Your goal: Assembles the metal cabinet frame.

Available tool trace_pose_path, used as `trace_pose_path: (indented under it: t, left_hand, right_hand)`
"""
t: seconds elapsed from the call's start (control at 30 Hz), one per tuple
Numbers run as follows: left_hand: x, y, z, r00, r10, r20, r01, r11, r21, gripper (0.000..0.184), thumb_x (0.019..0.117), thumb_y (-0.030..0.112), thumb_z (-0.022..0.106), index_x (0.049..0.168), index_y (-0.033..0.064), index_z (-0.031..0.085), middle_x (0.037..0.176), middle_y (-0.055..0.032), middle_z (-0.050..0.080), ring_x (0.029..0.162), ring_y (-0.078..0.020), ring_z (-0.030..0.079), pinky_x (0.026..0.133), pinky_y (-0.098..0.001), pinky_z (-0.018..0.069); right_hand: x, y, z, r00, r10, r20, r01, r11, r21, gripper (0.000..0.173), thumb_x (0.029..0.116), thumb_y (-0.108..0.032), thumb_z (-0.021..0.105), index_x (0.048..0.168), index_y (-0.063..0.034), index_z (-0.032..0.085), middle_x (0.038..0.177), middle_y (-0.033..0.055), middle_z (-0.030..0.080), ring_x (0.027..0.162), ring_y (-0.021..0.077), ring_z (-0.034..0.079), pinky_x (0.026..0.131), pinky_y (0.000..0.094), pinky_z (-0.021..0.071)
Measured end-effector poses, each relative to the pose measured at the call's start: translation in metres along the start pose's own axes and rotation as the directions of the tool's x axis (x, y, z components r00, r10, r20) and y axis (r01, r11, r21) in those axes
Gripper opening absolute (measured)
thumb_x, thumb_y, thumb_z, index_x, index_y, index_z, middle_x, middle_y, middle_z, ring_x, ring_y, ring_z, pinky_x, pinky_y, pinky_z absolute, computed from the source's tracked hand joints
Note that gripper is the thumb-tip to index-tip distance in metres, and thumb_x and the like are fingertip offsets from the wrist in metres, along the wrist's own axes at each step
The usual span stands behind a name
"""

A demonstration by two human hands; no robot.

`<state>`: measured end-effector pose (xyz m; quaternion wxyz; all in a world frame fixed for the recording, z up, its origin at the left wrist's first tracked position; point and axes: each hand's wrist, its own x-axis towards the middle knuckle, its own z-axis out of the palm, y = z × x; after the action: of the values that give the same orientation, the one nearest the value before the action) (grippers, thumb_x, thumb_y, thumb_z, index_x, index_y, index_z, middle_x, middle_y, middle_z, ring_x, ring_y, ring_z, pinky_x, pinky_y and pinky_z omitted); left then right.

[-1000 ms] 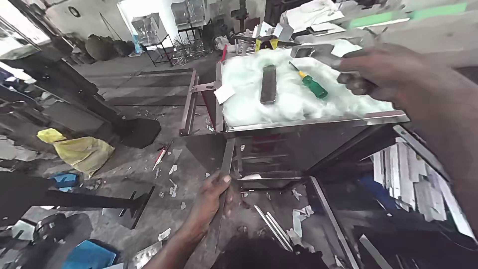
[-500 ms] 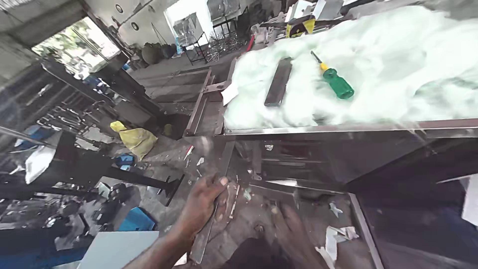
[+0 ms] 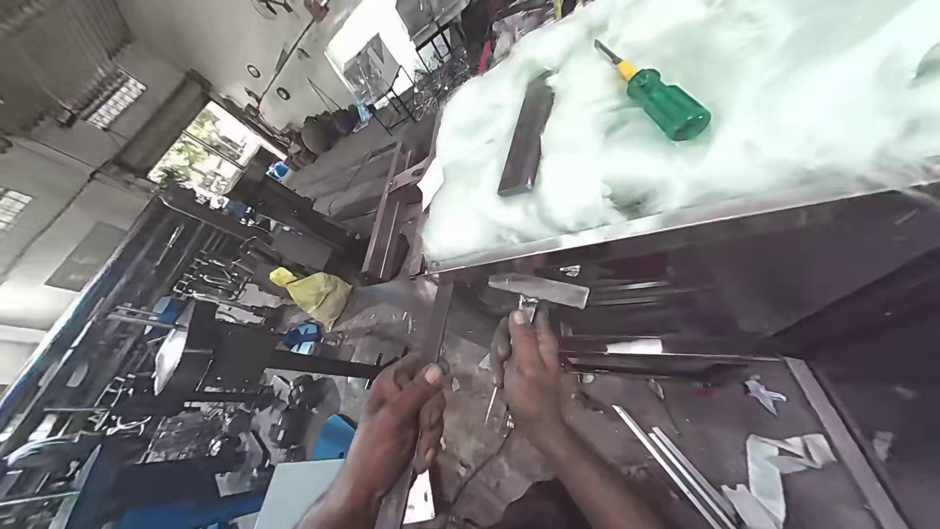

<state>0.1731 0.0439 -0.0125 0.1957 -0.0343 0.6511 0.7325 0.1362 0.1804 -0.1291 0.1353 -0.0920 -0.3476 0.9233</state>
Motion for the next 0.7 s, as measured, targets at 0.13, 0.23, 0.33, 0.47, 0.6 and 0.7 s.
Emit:
trace_pose_path:
  t: [0.13, 0.23, 0.33, 0.47, 0.6, 0.7]
  left_hand:
    - [0.0, 0.001, -0.001, 1.0, -0.002, 0.005, 0.002, 1.0, 0.009, 0.019, 0.1054, 0.018, 0.054, 0.113, 0.0006, 0.06, 0.055, 0.0011, 0.048, 0.038, -0.0059, 0.049, 0.035, -0.0212, 0.046]
    - [0.001, 0.002, -0.002, 1.0, -0.013, 0.004, 0.013, 1.0, 0.005, 0.02, 0.1052, 0.019, 0.056, 0.112, 0.0013, 0.059, 0.056, 0.0007, 0.049, 0.039, -0.0062, 0.049, 0.035, -0.021, 0.0461]
    - [0.001, 0.002, -0.002, 1.0, -0.014, 0.018, 0.014, 1.0, -0.002, 0.02, 0.1053, 0.019, 0.056, 0.112, 0.0013, 0.058, 0.057, 0.001, 0.05, 0.039, -0.006, 0.05, 0.035, -0.0208, 0.0465]
    - [0.001, 0.001, -0.002, 1.0, 0.001, 0.021, 0.0, 0.999, -0.035, 0.02, 0.1045, 0.019, 0.057, 0.111, -0.0002, 0.061, 0.054, 0.0007, 0.049, 0.038, -0.0069, 0.051, 0.035, -0.0219, 0.0472]
    - [0.003, 0.001, 0.0, 1.0, -0.003, 0.001, 0.003, 1.0, -0.002, 0.018, 0.1045, 0.019, 0.056, 0.108, 0.0014, 0.06, 0.054, 0.002, 0.048, 0.038, -0.0061, 0.05, 0.035, -0.0214, 0.0473]
    - [0.002, 0.004, 0.002, 1.0, -0.004, -0.02, 0.003, 1.0, -0.016, 0.017, 0.1048, 0.018, 0.055, 0.106, 0.0015, 0.059, 0.055, 0.0014, 0.047, 0.038, -0.0059, 0.048, 0.035, -0.0207, 0.046]
  right_hand:
    - [0.005, 0.0, 0.013, 0.992, 0.084, 0.095, -0.083, 0.996, -0.019, 0.023, 0.11, -0.02, 0.034, 0.116, -0.0029, 0.048, 0.062, -0.0014, 0.046, 0.04, 0.0094, 0.043, 0.035, 0.0251, 0.0433]
    - [0.01, 0.003, 0.014, 0.981, 0.133, 0.139, -0.121, 0.988, -0.091, 0.028, 0.1102, -0.023, 0.036, 0.121, -0.0016, 0.05, 0.062, -0.0007, 0.047, 0.04, 0.0111, 0.043, 0.035, 0.0269, 0.0427]
    - [0.007, 0.002, 0.007, 0.996, 0.042, 0.078, -0.04, 0.999, -0.038, 0.027, 0.1096, -0.023, 0.037, 0.12, -0.0023, 0.05, 0.062, -0.001, 0.048, 0.041, 0.0117, 0.045, 0.036, 0.0279, 0.0441]
    - [0.005, -0.002, -0.005, 0.961, -0.118, -0.249, 0.169, 0.967, 0.193, 0.031, 0.113, -0.029, 0.023, 0.101, -0.0124, 0.047, 0.057, -0.0044, 0.046, 0.036, 0.0081, 0.044, 0.033, 0.0252, 0.0463]
    - [0.006, 0.012, 0.004, 0.997, 0.069, 0.03, -0.065, 0.992, -0.105, 0.03, 0.1104, -0.028, 0.036, 0.115, -0.004, 0.053, 0.062, -0.0025, 0.047, 0.044, 0.0093, 0.045, 0.04, 0.027, 0.0449]
    - [0.019, 0.009, 0.004, 0.974, 0.127, 0.185, -0.07, 0.955, -0.287, 0.029, 0.1079, -0.031, 0.045, 0.121, -0.0051, 0.052, 0.063, -0.0022, 0.045, 0.047, 0.0116, 0.044, 0.043, 0.0291, 0.0434]
